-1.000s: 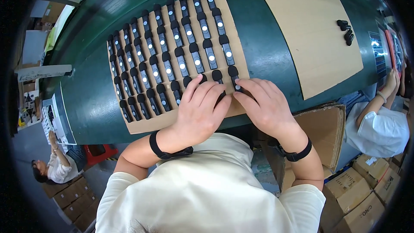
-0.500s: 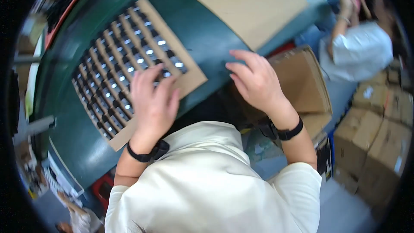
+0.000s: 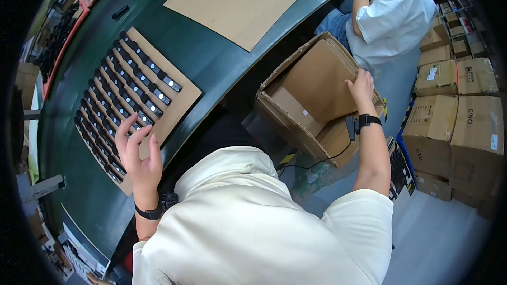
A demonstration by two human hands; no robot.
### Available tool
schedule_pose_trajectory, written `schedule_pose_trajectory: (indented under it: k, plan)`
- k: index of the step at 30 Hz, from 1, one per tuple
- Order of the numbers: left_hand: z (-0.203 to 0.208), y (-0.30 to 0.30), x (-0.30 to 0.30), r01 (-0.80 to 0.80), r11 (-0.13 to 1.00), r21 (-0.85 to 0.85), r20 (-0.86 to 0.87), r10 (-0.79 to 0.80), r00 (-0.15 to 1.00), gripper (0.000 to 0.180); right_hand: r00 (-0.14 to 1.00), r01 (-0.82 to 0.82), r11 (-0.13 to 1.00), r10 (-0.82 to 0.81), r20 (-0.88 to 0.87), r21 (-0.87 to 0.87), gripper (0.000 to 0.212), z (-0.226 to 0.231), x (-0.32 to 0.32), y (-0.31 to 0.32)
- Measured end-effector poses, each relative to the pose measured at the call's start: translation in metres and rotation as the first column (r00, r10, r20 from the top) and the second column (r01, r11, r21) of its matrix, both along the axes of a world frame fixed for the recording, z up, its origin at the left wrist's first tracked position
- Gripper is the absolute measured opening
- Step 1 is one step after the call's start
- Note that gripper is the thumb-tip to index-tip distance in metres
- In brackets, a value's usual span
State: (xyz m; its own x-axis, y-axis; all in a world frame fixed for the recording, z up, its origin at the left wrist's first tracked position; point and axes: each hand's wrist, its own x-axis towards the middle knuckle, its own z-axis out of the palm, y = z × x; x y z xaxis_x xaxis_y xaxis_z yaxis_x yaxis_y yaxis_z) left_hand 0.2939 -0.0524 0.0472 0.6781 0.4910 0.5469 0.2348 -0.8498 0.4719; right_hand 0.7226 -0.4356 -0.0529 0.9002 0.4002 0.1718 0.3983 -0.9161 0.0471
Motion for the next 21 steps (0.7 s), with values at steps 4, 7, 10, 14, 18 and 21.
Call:
schedule_pose_trajectory:
  k: [4,7,10,14,18,21]
  plan:
    - [0.002,-0.007,-0.018,-0.08,0.997,-0.001,-0.012,0.08,0.997,0.027,0.993,0.11,0.992,-0.112,-0.026,-0.067,0.045,-0.013,0.017,-0.009]
    - [0.009,-0.012,-0.035,-0.12,0.993,0.009,-0.007,0.12,0.993,0.026,0.998,0.032,0.998,-0.03,-0.049,0.045,0.037,-0.018,0.021,-0.015]
    - [0.017,-0.007,-0.051,-0.096,0.995,-0.005,0.015,0.096,0.995,0.025,0.99,0.066,0.974,-0.036,-0.139,0.218,0.026,-0.014,0.016,-0.046]
    - [0.031,-0.005,-0.072,-0.102,0.994,0.03,0.039,0.101,0.994,0.02,0.985,0.035,0.941,0.025,-0.172,0.335,0.02,0.015,-0.008,-0.065]
    - [0.04,-0.006,-0.098,-0.009,1.0,0.005,0.05,0.009,0.999,0.02,0.961,-0.212,0.897,0.264,-0.087,0.389,0.022,0.114,-0.028,-0.063]
    - [0.04,-0.006,-0.119,0.012,1.0,-0.016,0.065,-0.011,0.998,0.021,0.911,-0.379,0.83,0.413,0.005,0.409,0.032,0.224,-0.056,-0.057]
